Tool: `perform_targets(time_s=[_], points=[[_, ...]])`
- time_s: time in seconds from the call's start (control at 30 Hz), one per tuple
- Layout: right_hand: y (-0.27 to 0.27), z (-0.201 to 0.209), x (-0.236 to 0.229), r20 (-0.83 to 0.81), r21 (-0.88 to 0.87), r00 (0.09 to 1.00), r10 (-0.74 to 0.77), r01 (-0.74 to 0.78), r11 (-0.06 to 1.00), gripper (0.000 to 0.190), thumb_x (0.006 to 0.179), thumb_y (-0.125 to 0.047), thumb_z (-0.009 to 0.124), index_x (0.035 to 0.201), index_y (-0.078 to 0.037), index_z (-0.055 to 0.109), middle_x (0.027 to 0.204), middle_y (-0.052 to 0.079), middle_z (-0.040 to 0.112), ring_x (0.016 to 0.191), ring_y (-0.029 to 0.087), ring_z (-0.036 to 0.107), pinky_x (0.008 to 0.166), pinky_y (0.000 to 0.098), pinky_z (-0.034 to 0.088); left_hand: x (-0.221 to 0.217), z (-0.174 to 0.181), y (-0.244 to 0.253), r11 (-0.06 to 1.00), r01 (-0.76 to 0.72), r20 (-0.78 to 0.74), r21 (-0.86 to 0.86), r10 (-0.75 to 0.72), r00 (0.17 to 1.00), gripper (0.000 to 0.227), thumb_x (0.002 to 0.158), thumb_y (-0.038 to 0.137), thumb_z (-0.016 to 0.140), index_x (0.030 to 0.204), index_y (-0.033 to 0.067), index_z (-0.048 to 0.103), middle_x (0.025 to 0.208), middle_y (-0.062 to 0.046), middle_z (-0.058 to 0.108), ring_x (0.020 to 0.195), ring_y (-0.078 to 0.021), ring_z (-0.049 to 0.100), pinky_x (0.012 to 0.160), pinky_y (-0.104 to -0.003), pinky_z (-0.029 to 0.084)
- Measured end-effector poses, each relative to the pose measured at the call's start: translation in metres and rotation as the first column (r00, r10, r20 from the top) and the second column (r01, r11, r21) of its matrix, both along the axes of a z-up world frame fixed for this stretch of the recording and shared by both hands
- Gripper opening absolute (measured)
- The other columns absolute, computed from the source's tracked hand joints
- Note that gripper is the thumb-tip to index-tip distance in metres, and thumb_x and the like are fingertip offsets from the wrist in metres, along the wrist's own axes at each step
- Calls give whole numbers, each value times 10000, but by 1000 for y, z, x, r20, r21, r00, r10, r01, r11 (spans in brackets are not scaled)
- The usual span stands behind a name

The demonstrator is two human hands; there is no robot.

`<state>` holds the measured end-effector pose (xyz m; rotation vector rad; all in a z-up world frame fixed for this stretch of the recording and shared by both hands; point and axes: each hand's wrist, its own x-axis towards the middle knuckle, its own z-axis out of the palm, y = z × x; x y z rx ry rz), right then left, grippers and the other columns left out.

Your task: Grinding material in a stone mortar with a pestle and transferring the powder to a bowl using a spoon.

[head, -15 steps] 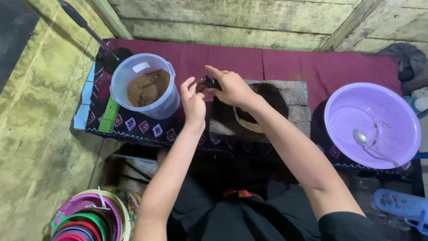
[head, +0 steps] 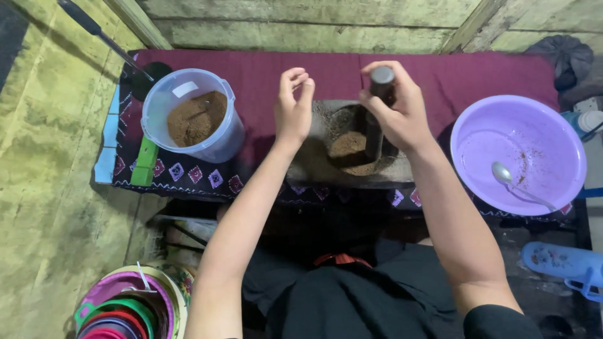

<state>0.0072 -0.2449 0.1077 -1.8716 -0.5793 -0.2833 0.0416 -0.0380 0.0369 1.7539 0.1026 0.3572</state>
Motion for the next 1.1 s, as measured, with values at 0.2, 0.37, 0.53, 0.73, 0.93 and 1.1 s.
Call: perform_targets(time_s=[0.2,0.37,0.53,0.73,0.93,1.1], points=[[-35,-41,-27,105,580,991,-88,10,815,231,1040,-18,672,939,54,477,684,181,514,555,259,592,561,352,507,16,-10,-19,589,311,-237,745,-202,950,658,903,701,595,1351,220,574,1314,-83,658,1413,-334,450,1148,-686,280],[-33,-54,-53,125,659,985,-122,9,752,344,1033,-62,584,719,-6,456,457,111,420,380,164,462,424,263,381,16,-32,-21,500,222,-104,837,-253,962,575,912,637,638,1008,73,694,952,-141,715,1021,-338,643,996,-626,349],[-31,-64,-69,288,690,952,-103,-131,712,392,958,51,528,598,-48,412,362,82,358,280,115,363,351,232,278,8,-49,-19,472,93,34,877,-252,967,513,932,621,619,917,110,663,866,-89,692,885,-310,636,890,-525,387],[-13,-3,-95,436,587,900,-15,-272,762,358,916,29,469,589,-97,399,405,16,332,341,83,289,360,230,268,-14,-38,-20,482,20,112,876,-242,964,526,927,650,605,895,125,615,831,-60,633,821,-274,593,840,-483,369],[1,-77,-39,411,629,912,-12,-274,727,408,908,131,547,556,-25,413,365,104,342,298,133,345,300,273,253,-20,-38,-23,480,-13,136,877,-224,965,523,932,663,584,895,142,609,812,-26,602,812,-242,571,837,-463,367],[1,-30,-52,480,550,877,25,-323,770,390,925,124,470,587,-65,426,383,72,383,308,118,356,302,284,242,-18,-41,-23,487,-65,193,871,-218,957,510,891,650,626,874,141,602,804,-39,602,811,-260,583,839,-474,379]])
